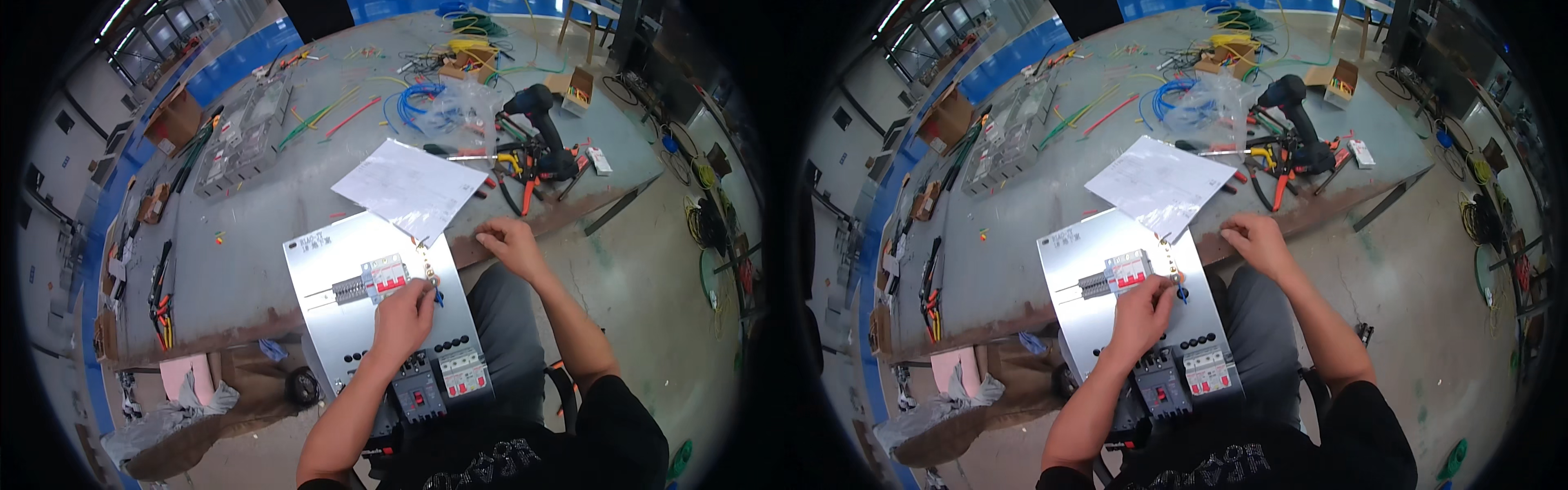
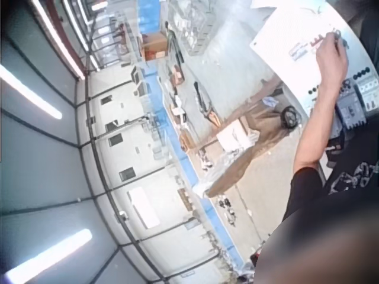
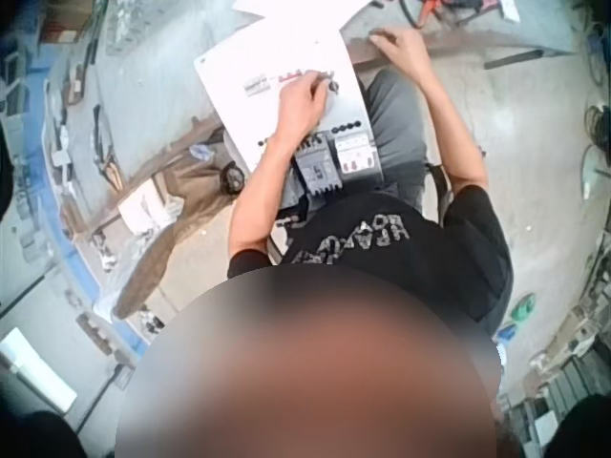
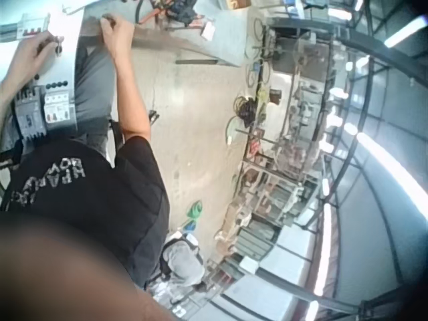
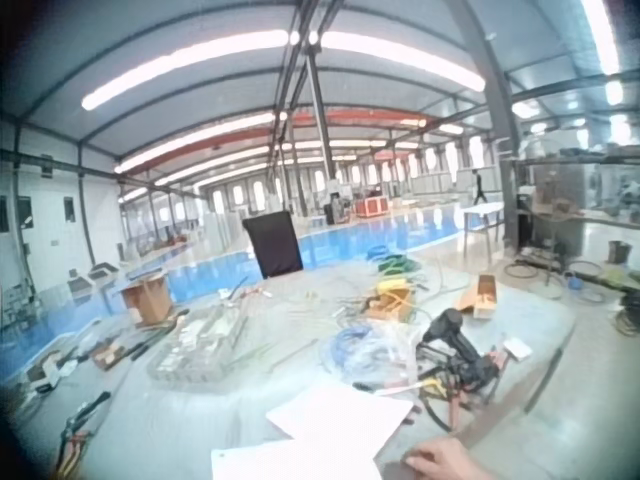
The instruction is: The person assembles an electrical control panel by hand, connecting various colored wires to terminal blocks and circuit breakers. They use a power drill to secure components and pliers to strip and cut wires, following a schematic placed on the workbench.
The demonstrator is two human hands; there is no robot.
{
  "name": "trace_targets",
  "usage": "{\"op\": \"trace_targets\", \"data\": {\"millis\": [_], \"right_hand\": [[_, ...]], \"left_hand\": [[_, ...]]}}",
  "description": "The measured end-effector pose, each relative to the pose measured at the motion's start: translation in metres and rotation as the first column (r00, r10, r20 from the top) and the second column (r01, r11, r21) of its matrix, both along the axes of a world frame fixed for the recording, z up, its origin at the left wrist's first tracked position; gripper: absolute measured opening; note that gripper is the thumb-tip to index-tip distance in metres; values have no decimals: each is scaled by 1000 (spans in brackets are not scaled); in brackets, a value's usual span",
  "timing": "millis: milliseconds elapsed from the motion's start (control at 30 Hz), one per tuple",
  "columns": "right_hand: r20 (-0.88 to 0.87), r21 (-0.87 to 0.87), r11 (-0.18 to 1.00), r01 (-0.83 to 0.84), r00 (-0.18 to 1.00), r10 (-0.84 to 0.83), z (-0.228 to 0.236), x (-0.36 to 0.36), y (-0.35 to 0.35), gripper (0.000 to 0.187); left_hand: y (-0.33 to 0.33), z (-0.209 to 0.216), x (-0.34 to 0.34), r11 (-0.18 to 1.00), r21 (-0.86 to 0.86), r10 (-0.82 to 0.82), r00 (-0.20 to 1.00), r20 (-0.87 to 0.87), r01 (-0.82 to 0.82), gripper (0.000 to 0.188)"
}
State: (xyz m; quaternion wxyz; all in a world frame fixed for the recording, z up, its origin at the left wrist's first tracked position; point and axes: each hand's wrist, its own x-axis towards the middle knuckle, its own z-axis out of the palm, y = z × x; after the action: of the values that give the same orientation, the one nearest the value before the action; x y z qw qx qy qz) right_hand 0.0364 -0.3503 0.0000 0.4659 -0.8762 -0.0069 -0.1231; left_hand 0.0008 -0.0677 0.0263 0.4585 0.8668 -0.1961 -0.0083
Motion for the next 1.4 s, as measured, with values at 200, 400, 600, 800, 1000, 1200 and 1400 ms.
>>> {"op": "trace_targets", "data": {"millis": [200,400,600,800,1000,1200,1400], "right_hand": [[-128,13,997,-70,989,71,-17,-2,23,19],[-75,-250,965,-80,995,63,-2,46,24,43],[67,-108,965,-240,966,248,38,89,51,40],[69,-51,955,-293,953,296,42,111,59,37],[19,40,978,-203,979,202,8,82,11,38],[-38,348,937,-38,998,54,-4,8,18,29],[-38,422,903,79,997,-70,-10,-55,12,23]], "left_hand": [[13,5,5,995,-66,77,996,-32,-79,8],[13,4,5,997,-60,57,998,8,-57,10],[17,4,6,991,-117,68,995,70,-59,8],[39,10,19,945,-248,220,975,-3,-214,13],[218,-13,103,730,29,667,721,188,-683,33],[317,-82,132,682,366,560,774,295,-633,33],[284,-69,145,608,519,476,799,367,-601,21]]}}
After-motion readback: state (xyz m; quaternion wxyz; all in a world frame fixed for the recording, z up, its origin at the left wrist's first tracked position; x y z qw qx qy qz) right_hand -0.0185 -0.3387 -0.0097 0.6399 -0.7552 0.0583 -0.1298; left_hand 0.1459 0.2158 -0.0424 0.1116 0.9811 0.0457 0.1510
